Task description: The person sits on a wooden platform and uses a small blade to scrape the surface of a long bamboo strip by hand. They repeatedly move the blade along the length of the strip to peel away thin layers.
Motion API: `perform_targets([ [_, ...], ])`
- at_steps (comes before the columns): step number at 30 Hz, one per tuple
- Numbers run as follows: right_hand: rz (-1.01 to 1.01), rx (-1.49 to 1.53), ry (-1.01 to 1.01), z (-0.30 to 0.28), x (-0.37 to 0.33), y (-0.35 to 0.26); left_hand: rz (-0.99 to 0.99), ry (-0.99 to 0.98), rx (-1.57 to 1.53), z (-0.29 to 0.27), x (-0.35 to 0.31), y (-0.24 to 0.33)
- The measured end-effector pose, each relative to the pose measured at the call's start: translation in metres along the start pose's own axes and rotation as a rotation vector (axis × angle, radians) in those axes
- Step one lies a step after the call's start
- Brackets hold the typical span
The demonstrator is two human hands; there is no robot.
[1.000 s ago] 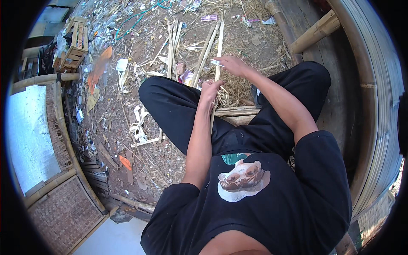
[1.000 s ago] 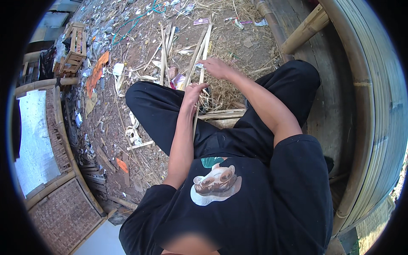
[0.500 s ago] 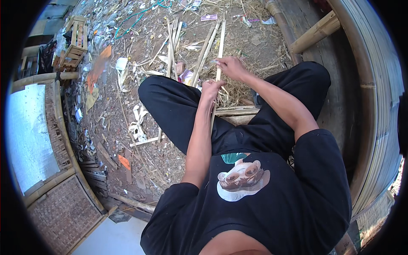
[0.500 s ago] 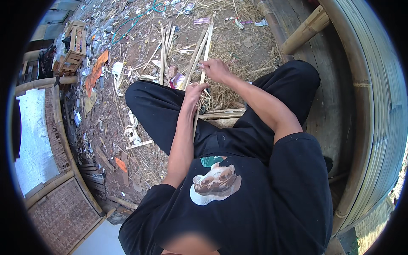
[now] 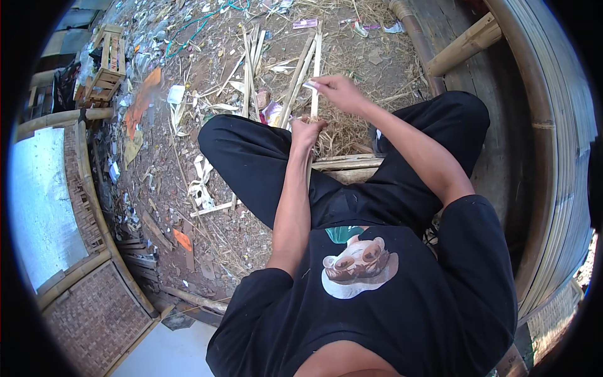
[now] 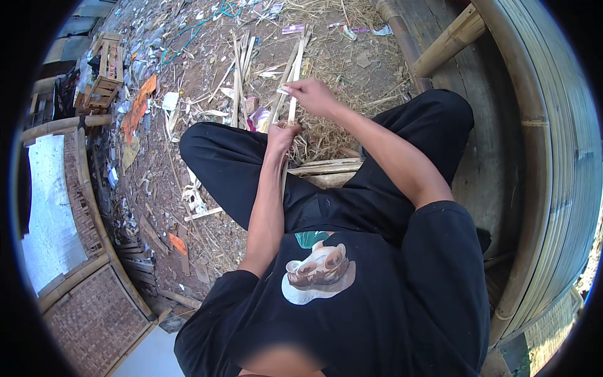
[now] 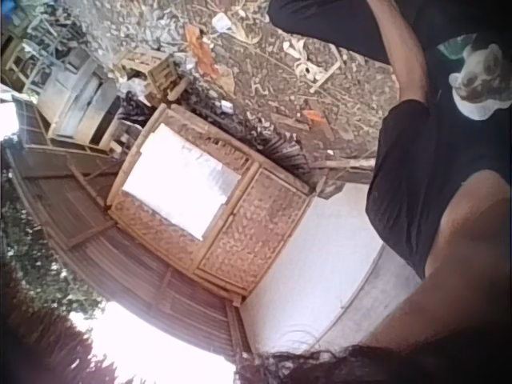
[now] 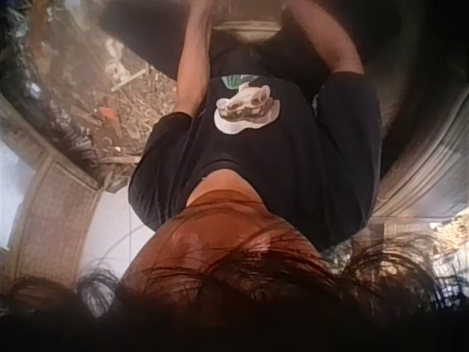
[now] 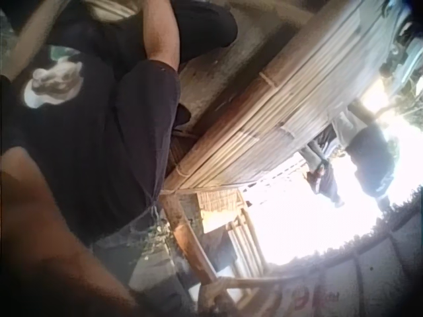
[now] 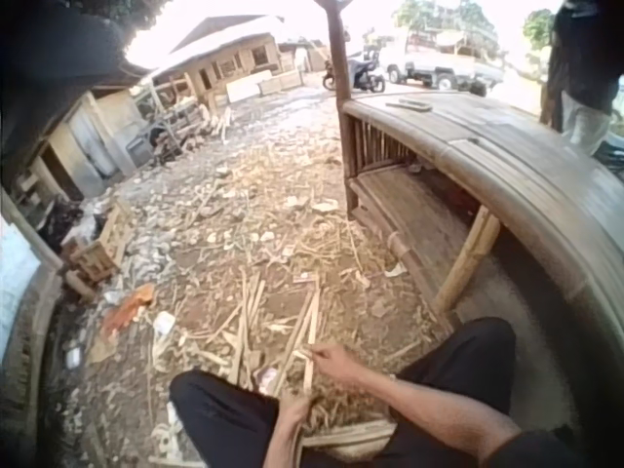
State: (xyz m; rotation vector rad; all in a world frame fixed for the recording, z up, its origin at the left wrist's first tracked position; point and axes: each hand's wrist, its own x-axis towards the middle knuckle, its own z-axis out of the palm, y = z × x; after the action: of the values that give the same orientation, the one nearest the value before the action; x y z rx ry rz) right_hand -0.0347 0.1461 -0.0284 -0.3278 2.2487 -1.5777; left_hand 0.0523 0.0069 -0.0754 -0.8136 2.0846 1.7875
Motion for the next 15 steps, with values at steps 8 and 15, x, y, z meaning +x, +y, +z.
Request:
perform_targets([
  [8,0.151,-0.848,-0.335,-0.041,0.011,0.04,0.013,-0.06,-0.057,0.0,-0.008,0.013],
  [15,0.089,-0.584,-0.03,-0.039,0.023,0.023,-0.037,-0.07,-0.17,0.001,-0.016,0.017],
])
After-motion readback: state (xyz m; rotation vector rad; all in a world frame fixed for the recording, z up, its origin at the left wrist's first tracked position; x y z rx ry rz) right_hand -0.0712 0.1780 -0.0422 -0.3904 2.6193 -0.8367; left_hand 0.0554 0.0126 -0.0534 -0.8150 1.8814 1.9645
